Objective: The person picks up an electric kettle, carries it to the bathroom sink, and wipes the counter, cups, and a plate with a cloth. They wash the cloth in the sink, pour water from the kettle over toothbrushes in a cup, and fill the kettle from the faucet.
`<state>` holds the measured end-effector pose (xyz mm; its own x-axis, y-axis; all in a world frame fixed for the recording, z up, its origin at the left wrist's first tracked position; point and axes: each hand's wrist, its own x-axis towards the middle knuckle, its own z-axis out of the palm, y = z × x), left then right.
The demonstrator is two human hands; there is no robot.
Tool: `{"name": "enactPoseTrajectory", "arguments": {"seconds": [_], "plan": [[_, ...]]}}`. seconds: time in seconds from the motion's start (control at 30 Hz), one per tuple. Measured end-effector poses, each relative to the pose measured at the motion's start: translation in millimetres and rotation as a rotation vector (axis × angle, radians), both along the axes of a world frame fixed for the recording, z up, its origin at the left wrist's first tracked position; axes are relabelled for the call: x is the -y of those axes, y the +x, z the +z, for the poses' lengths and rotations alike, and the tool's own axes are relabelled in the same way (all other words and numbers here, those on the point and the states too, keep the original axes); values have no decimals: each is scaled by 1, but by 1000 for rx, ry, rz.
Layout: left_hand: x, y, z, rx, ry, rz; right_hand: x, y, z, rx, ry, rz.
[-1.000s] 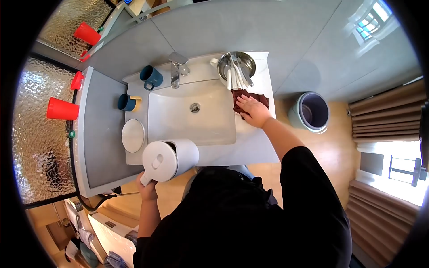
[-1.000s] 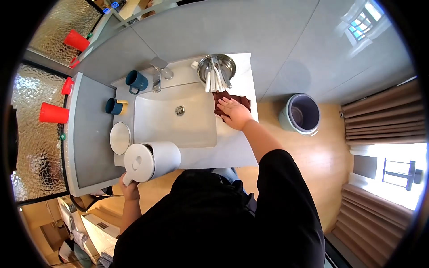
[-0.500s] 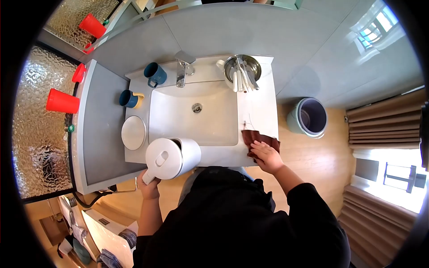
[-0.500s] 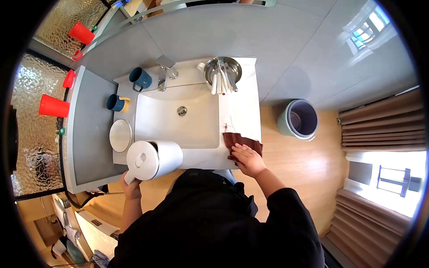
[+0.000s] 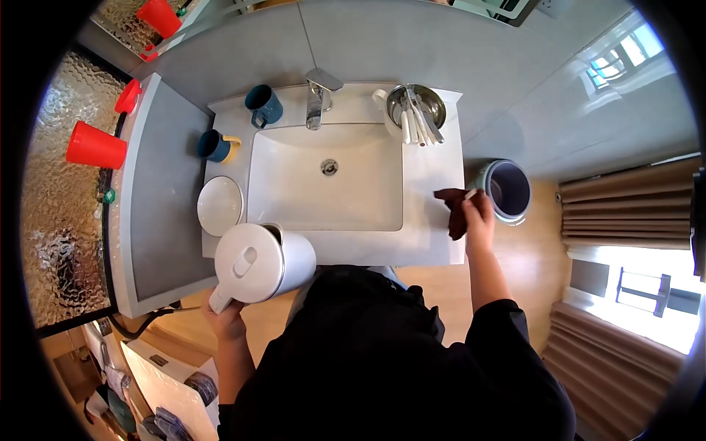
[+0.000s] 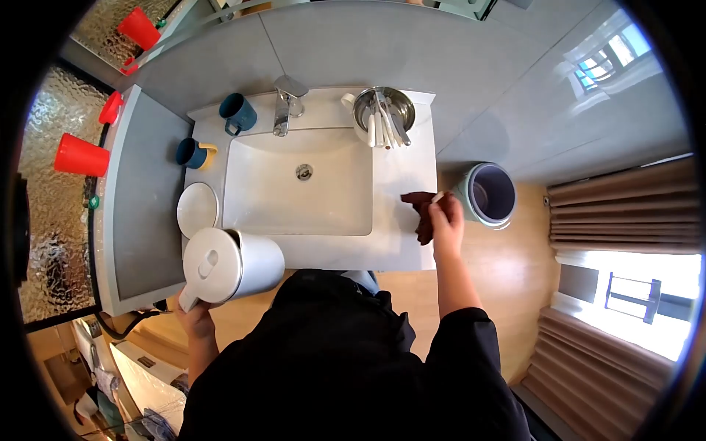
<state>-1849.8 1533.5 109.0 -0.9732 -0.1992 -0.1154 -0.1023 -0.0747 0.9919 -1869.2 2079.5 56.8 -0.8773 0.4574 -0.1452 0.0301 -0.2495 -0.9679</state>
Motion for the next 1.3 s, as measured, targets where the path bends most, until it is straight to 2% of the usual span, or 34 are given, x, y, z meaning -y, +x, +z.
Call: {"name": "enactPoseTrajectory", "arguments": {"seconds": [0.07,0.13,0.2,0.27,0.3,0.4,0.53,0.67,0.93,1.13,1.3], "plan": [[9,1,2,-12,-59,19,-11,16,-54,330,1198,130],[-10,-7,17,-39,-59,107,17,16,-41,460,1386,194],[1,-4,14,-40,-43,100,29,11,-60,369,1464,204],[12,0,11,26,-61,95,42,0,-92,325,1397,195],[17,-1,10,59,-69,88,45,-5,-99,313,1492,124],[-4,-6,21,-15,-45,149,34,-37,-101,66,1399,167],[4,-4,18,45,-75,159,7,-89,-116,-68,1359,179],[-3,-3,19,3,-74,194,-11,-124,-119,-31,1363,-1],[-3,19,10,-49,41,302,-30,-150,-127,-80,1308,-20],[-36,19,29,-38,-32,259,-41,-159,-133,-64,1308,-64],[-35,30,25,8,11,331,-48,-164,-135,-52,1262,-110]]}}
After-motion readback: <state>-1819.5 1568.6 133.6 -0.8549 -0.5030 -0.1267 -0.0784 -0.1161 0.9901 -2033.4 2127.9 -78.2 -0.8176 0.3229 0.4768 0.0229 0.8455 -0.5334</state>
